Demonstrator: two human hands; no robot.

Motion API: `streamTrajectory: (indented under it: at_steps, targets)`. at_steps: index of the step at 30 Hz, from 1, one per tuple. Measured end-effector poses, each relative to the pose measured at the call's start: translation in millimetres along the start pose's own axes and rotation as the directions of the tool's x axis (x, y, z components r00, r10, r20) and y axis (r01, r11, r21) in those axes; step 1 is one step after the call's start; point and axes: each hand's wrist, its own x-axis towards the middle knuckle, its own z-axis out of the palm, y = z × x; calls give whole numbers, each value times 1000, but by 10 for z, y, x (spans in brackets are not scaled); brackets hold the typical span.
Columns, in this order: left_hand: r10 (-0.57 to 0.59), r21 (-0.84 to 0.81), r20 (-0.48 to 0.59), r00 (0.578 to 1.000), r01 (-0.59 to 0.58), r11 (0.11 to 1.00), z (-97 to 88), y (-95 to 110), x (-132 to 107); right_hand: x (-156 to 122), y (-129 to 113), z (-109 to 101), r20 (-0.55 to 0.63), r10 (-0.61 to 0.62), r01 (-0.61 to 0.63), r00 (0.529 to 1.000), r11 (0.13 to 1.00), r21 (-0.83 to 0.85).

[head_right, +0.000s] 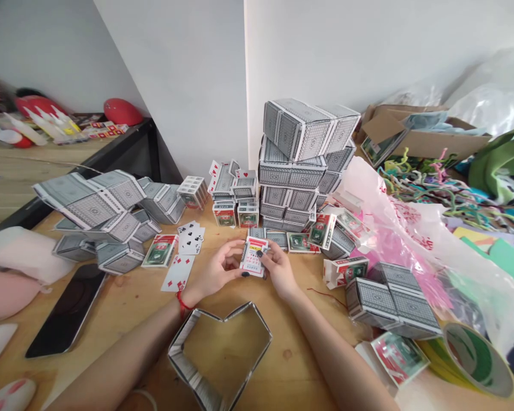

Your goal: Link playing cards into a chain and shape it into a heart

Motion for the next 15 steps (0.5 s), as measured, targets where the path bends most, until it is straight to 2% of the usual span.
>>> streamTrajectory:
  at_steps: [9, 15]
  targets:
    - [-16, -32, -10, 1000, 16, 999, 6, -3, 6, -6, -10, 8, 1, -6, 6, 1000, 999, -34]
    - [30, -8, -6, 1000, -30, 1000, -1, 1, 0, -20, -23, 33, 15, -27, 28, 1000, 999, -39]
